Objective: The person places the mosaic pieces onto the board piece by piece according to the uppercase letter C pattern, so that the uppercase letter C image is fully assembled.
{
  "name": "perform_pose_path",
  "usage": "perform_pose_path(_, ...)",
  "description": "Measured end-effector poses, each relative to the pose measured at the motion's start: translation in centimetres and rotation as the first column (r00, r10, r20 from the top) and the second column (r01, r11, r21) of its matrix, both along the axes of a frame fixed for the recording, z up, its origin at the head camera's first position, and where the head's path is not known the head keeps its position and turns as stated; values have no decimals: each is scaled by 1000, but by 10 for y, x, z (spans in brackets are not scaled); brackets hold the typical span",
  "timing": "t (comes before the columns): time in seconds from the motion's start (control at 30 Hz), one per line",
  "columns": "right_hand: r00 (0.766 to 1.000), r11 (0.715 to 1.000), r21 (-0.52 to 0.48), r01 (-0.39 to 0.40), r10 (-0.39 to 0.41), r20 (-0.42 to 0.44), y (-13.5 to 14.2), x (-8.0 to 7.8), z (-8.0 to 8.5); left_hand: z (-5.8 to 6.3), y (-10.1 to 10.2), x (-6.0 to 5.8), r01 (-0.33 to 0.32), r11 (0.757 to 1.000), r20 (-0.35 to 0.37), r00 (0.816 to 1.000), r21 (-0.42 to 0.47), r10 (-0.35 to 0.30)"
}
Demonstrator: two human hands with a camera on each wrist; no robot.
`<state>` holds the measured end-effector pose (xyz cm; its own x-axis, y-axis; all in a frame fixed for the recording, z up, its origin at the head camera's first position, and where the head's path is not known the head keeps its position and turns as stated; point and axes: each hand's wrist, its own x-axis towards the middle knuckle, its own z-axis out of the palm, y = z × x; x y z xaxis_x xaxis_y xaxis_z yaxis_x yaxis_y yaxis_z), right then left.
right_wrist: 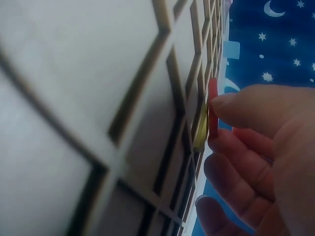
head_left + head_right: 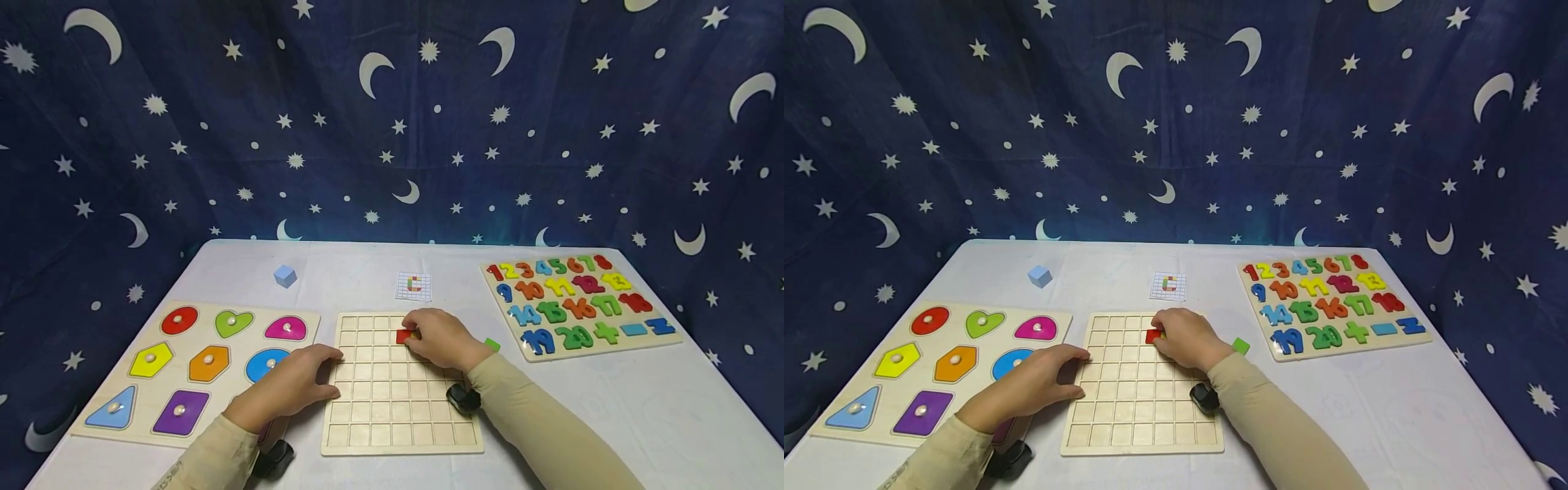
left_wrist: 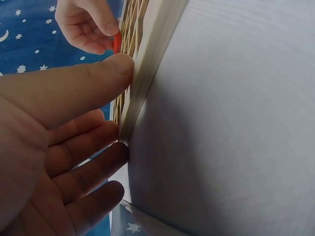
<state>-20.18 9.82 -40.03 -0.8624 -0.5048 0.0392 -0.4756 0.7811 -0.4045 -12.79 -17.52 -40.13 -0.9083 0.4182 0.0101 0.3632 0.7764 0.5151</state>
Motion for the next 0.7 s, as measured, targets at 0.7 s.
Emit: perform_pose_path(0.7, 1000, 1000, 11, -17, 17, 11, -8, -2, 0, -1, 1, 0, -13, 1000, -1, 1000, 0, 13)
